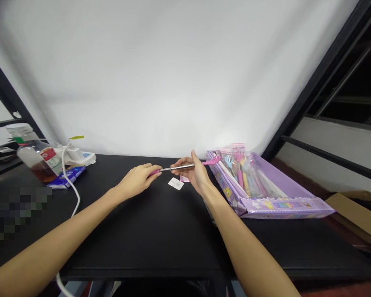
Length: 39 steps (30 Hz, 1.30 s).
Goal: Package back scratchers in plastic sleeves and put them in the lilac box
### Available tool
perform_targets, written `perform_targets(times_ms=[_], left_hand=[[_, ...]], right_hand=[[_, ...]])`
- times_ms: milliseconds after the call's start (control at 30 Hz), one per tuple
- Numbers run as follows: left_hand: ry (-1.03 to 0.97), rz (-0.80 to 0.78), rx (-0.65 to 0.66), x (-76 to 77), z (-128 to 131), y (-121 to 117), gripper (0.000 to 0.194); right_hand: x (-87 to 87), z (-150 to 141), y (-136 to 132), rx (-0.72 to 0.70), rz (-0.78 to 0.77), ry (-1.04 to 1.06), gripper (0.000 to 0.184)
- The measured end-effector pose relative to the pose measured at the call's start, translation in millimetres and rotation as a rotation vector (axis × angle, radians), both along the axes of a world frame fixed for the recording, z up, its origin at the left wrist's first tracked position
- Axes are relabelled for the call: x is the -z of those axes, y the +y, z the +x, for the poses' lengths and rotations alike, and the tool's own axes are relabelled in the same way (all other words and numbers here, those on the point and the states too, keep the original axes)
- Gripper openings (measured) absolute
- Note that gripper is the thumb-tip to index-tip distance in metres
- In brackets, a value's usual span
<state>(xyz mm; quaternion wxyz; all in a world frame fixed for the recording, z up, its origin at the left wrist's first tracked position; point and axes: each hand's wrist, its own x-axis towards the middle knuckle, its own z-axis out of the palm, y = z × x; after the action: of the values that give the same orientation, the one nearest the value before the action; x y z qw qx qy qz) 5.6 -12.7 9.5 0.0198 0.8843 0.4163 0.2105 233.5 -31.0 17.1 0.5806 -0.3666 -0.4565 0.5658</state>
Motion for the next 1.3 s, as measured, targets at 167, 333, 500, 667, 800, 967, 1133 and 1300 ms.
perform_targets(times_ms=[167, 333, 500, 667, 800, 967, 1133, 1300], left_hand=[[-0.021, 0.0, 0.084, 3.4, -2, 5, 0.037], [-0.086, 0.002, 0.178, 5.3, -3, 6, 0.038], [-0.169, -0.093, 0.257, 1.5, -3, 6, 0.036], [-0.24, -0.199, 0.303, -1.8, -4, 7, 0.036], [-0.258, -0.241, 0.312, -2.6, -5, 7, 0.037], [-0.26, -0.297, 0.339, -3.0, -6, 7, 0.042], [-0.276, -0.368, 0.324, -5.3, -6, 6, 0.044], [-0.319, -0.447, 0.331, -7.9, -5, 5, 0.045]], right_hand=[[4.0, 2, 3, -0.018, -0.013, 0.027, 0.066], [6.0, 4, 4, -0.026, -0.011, 0.054, 0.062], [5.8, 4, 5, -0.039, -0.035, 0.045, 0.051], [6.8, 6, 6, -0.055, -0.042, 0.024, 0.046], [6.0, 6, 5, -0.07, -0.03, 0.009, 0.046], [4.8, 7, 5, -0.103, -0.005, -0.009, 0.041], [2.3, 10, 3, -0.142, 0.026, -0.056, 0.041], [-3.0, 8, -1, -0.153, 0.043, -0.081, 0.042]])
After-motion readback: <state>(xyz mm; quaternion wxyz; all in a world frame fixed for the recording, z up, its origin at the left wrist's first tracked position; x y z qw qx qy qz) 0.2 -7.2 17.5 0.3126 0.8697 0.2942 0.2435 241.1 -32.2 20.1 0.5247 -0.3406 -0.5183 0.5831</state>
